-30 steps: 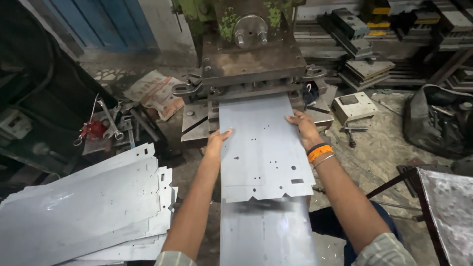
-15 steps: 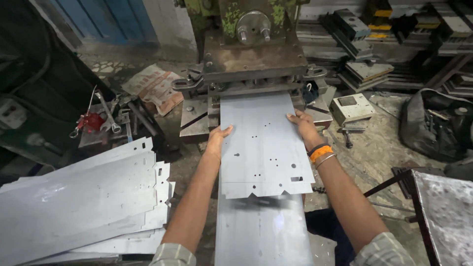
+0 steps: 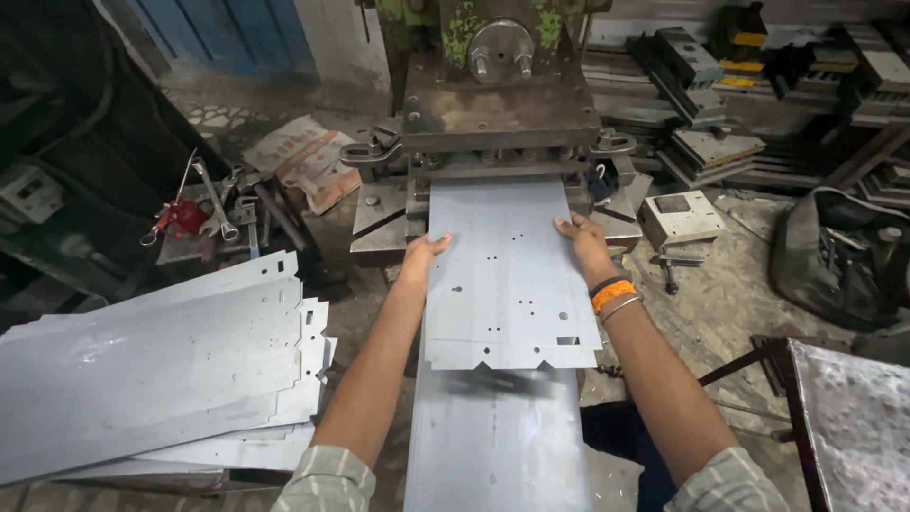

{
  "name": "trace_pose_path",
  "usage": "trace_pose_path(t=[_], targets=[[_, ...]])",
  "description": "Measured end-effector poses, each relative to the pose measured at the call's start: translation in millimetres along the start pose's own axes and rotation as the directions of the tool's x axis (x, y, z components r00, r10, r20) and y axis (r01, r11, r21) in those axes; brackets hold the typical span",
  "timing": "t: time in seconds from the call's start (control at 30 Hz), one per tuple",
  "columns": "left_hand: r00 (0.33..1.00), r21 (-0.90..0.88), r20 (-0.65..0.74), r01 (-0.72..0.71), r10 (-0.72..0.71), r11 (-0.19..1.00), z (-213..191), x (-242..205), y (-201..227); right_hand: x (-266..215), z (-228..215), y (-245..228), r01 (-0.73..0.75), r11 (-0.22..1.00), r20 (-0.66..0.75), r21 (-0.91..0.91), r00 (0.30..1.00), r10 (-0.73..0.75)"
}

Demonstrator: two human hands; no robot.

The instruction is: Feeding metal sheets into an industrial stamping machine for processing and stacking the finished parts.

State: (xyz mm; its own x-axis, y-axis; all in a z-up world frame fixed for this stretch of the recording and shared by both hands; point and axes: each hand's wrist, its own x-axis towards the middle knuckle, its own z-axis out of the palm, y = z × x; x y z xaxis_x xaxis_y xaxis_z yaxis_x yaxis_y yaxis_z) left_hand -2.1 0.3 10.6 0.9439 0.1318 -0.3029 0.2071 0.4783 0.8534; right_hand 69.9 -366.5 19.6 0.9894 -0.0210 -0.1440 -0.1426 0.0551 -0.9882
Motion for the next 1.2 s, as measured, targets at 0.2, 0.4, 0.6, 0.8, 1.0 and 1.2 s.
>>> trace_pose_path(t=[0.2, 0.4, 0.6, 0.8, 1.0, 1.2], targets=[[1.0, 0.036, 0.001, -0.004, 0.004, 0.999, -7.8, 21.4, -7.4, 1.1, -0.5, 0.6, 0.007, 1.0, -0.052, -0.027, 0.999, -0.009], [1.0, 0.023, -0.018, -0.004, 0.005, 1.0, -20.4, 48.1, -27.1, -10.3, 5.8, -10.1, -0.013, 0.999, -0.034, -0.053, 0.999, 0.012], [0.993, 0.191, -0.087, -0.063, 0.081, 0.98, 24.1, -37.7, 18.1, -36.5, 18.2, -31.0, 0.091, 0.996, -0.056, -0.009, 0.994, -0.091], [0.993, 0.327, 0.068, -0.109, 0.092, 0.939, -8.9, -45.3, 7.0, -124.5, 1.7, -91.6, 0.041, 0.951, 0.194, -0.307, 0.981, 0.02], [1.0, 0.92, -0.003, 0.01, -0.018, 0.391, -42.3, -180.7, 124.5, -224.8, 4.7, -183.8, 0.055, 0.575, 0.377, -0.817, 0.805, 0.459], [0.877, 0.924, -0.247, 0.086, 0.411, 0.373, -102.7, -164.9, 121.8, -229.9, 68.6, -180.5, 0.22, 0.709, 0.506, -0.67, 0.834, 0.219]])
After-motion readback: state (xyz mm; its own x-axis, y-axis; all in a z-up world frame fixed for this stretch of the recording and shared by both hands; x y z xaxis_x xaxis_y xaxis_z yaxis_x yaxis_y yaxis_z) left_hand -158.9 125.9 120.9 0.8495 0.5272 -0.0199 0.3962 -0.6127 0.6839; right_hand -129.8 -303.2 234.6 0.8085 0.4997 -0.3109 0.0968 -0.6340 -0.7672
